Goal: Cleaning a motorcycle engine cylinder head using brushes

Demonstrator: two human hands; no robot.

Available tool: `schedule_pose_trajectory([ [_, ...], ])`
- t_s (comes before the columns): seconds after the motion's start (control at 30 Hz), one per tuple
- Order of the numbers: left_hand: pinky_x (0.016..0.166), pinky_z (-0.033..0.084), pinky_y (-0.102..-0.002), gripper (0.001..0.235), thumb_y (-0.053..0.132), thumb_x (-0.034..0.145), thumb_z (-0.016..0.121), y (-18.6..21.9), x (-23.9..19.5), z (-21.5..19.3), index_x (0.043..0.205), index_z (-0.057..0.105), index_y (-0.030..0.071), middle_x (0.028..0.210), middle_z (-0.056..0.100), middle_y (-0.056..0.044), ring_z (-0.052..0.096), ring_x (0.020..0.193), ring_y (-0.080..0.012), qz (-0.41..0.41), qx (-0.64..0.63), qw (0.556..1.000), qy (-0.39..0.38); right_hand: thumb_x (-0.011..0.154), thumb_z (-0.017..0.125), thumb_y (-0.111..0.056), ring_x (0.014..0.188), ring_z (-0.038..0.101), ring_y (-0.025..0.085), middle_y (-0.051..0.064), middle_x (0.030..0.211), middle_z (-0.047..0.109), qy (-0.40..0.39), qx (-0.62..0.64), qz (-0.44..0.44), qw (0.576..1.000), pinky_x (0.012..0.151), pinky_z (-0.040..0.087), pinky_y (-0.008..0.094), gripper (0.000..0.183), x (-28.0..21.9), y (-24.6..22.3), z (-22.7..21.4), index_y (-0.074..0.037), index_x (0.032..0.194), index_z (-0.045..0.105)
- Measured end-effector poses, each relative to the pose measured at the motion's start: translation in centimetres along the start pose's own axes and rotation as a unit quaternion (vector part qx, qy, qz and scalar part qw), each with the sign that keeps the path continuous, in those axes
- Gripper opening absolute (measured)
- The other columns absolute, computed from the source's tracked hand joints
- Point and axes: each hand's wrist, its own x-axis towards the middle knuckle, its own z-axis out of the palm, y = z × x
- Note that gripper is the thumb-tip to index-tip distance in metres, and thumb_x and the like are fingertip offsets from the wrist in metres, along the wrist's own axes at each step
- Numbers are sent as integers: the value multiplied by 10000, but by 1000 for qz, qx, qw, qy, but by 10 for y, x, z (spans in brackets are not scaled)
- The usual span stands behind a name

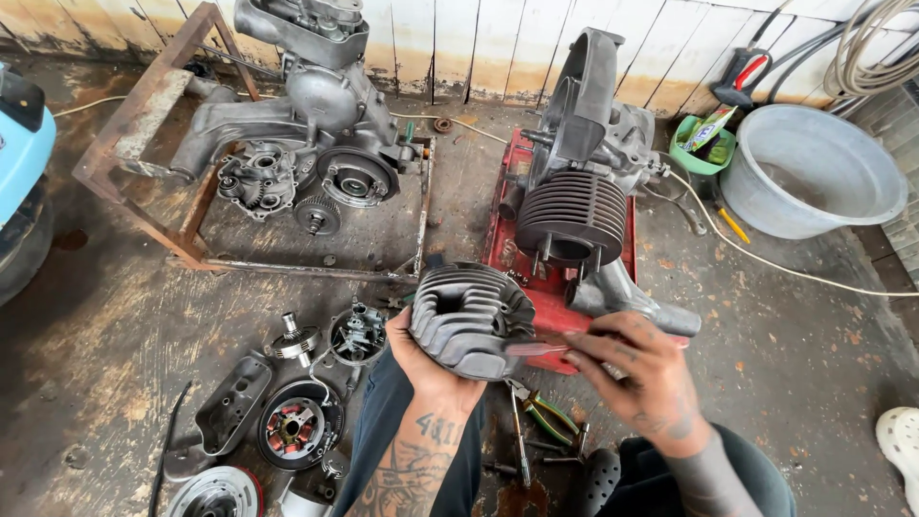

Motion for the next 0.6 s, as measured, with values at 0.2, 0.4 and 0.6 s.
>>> schedule_pose_trajectory([
  [0.2,786,485,-258,297,422,961,545,-19,-6,-10,948,556,126,846,574,36,524,744,-95,-34,-37,998,-32,801,812,-147,813,670,222,76,991,692,15,-73,-148,986,722,540,326,214,9,-36,5,-43,980,758],
  [0.4,789,490,-241,288,426,965,554,-4,-2,-8,945,537,139,830,546,56,500,733,-73,-64,-77,992,-71,717,827,-75,798,652,184,47,1004,691,26,-27,24,999,733,527,301,248,-5,7,-19,-61,960,778],
  [0.6,792,496,-224,282,429,969,563,1,-8,-20,943,518,152,814,518,76,477,722,-51,-102,-117,981,-113,731,844,-120,854,667,186,38,1013,690,9,90,-14,996,769,550,317,264,-17,-11,1,-79,977,761],
])
